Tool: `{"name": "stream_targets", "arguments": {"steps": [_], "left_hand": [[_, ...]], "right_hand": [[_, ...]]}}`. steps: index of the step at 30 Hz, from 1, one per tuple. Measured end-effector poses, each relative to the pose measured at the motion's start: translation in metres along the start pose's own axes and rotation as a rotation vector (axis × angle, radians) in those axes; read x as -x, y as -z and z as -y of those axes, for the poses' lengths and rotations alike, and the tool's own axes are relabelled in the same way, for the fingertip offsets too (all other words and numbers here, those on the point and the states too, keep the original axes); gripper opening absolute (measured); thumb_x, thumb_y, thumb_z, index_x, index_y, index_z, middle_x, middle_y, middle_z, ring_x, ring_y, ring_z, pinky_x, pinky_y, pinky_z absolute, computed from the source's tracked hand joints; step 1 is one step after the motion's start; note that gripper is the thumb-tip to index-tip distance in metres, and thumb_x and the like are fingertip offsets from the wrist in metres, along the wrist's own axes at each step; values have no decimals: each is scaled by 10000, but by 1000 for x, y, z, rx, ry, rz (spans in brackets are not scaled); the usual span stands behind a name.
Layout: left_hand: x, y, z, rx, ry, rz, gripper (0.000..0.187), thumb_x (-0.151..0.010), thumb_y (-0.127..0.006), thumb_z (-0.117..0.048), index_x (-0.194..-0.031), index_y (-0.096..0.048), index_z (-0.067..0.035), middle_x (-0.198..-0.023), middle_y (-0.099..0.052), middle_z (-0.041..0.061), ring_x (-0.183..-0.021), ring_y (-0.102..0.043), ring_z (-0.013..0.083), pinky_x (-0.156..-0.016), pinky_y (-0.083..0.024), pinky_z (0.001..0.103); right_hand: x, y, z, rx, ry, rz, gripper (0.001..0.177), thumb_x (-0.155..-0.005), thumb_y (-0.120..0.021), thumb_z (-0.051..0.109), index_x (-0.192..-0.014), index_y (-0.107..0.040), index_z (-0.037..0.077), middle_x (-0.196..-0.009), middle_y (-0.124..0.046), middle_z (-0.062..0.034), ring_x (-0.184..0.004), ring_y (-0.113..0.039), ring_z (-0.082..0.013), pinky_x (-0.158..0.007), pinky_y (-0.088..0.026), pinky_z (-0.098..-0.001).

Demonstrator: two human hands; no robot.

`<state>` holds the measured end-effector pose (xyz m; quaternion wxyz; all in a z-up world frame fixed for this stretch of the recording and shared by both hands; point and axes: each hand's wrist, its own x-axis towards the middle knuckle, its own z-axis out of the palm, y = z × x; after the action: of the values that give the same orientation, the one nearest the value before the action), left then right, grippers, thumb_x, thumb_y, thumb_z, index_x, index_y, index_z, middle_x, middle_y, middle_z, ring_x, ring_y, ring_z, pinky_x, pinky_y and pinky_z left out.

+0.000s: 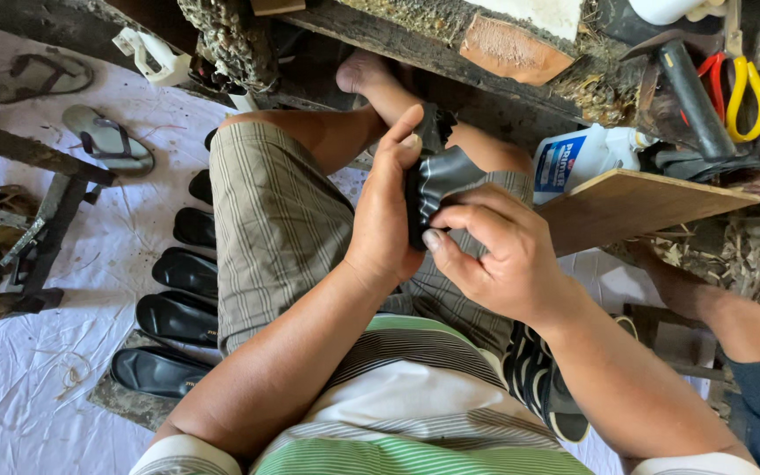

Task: The person holds a black slipper, peels back the upper material from the sole, and uses a hammer to tap the sole edge repeatedly. The person then places the slipper on the workbench.

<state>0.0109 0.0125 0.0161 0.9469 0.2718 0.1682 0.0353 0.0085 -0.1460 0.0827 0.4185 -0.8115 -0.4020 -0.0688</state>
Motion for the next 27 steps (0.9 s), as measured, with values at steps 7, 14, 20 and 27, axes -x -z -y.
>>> {"name": "stream_targets", "arguments": {"steps": [7, 14, 20, 27], "left_hand": [[11, 1, 4, -288, -125, 112, 616, -1206, -687, -372, -1794, -695, -191, -1915, -516, 240, -1718, -479, 358, -1466, -388, 513], [9, -3, -17, -148, -225, 364, 862, -1162, -682, -209, -1958, -362, -130, -2119, -291, 145, -1995, -250, 266, -1598, -255, 426], [-3, 2, -21, 365, 466, 410, 708, -1073, -705, -753, -952, -728, -55, -778, -680, 77, -599, -573, 184, -527, -403, 351], [-5, 4, -11, 326, 417, 48, 561, -1099, -772, -581, -878, -773, -65, -742, -817, 140, -586, -746, 204, -548, -606, 331]], "right_hand": [[22, -22, -33, 50, -160, 3, 204, -1058, -817, 84, -888, -774, -19, -867, -781, -244, -818, -776, -569, -637, -540, -591], [8, 3, -5, -57, -264, 198, 150, -1015, -798, 184, -965, -687, 95, -827, -738, -34, -744, -659, -194, -718, -549, -412], [10, 1, -2, 73, -207, 241, 297, -1025, -927, 243, -1179, -722, 93, -1139, -722, -105, -903, -767, -262, -800, -621, -428], [5, 9, 8, 216, 190, 234, 140, -1159, -828, 119, -1222, -797, -3, -1266, -817, -283, -1158, -825, -486, -1079, -681, -594]]}}
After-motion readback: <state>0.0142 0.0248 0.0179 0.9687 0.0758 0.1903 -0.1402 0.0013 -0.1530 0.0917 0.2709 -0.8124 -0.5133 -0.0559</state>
